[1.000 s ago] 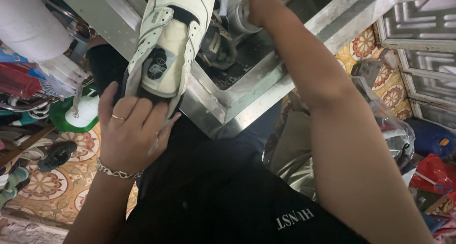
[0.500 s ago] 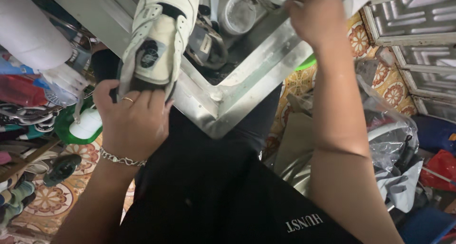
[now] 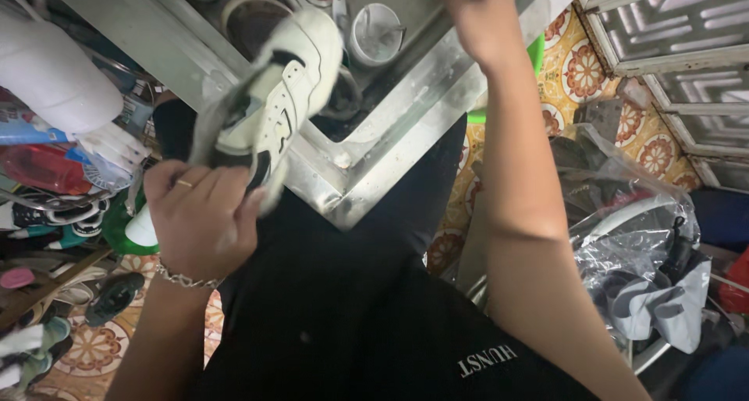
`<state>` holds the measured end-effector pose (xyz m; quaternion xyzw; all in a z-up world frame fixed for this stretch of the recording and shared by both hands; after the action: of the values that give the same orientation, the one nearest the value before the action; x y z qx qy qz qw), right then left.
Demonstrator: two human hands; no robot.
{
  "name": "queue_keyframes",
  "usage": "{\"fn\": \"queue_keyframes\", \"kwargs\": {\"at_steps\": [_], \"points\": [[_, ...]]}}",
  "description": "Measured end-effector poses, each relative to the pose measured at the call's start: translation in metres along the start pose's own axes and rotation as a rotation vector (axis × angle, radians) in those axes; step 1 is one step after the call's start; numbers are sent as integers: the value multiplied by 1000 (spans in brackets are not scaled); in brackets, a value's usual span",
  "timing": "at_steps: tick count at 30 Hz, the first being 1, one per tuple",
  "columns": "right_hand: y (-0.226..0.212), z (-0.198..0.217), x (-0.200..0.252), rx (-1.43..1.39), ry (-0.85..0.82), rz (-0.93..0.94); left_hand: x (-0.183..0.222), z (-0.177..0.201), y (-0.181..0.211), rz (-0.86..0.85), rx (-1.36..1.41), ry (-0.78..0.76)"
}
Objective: The person cleans a white sneaker by applying cleaning foam to the exterior and scrubbing it with a brush, then removing the insole to scrub it and the interior of the shoe at a sink.
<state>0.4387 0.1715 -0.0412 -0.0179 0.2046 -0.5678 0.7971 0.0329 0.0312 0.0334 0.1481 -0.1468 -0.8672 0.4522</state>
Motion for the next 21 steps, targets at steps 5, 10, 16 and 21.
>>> {"fn": "queue_keyframes", "kwargs": {"at_steps": [5, 10, 16, 21], "points": [[-38, 7, 51, -1562, -204, -634, 18, -17, -17, 48, 454, 67], [-96, -23, 97, -2009, -76, -861, 9, -44, -31, 44, 889, -110], [-105, -39, 117, -1998, 156, -631, -28, -60, -36, 5, 473, -381], [-131, -14, 107, -1780, 252, -491, -63, -32, 27, -130, 593, 164]]}}
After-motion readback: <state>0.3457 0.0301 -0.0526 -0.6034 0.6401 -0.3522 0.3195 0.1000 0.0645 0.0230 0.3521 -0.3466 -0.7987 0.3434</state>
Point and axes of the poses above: each hand's wrist, its own x-axis away from the middle knuckle, its own z-axis out of the back of the hand, y = z × x, the point moved 2 cm from there along -x, towards the middle knuckle, and after that the axes turned 8 degrees about -y, right-handed, at the moved point
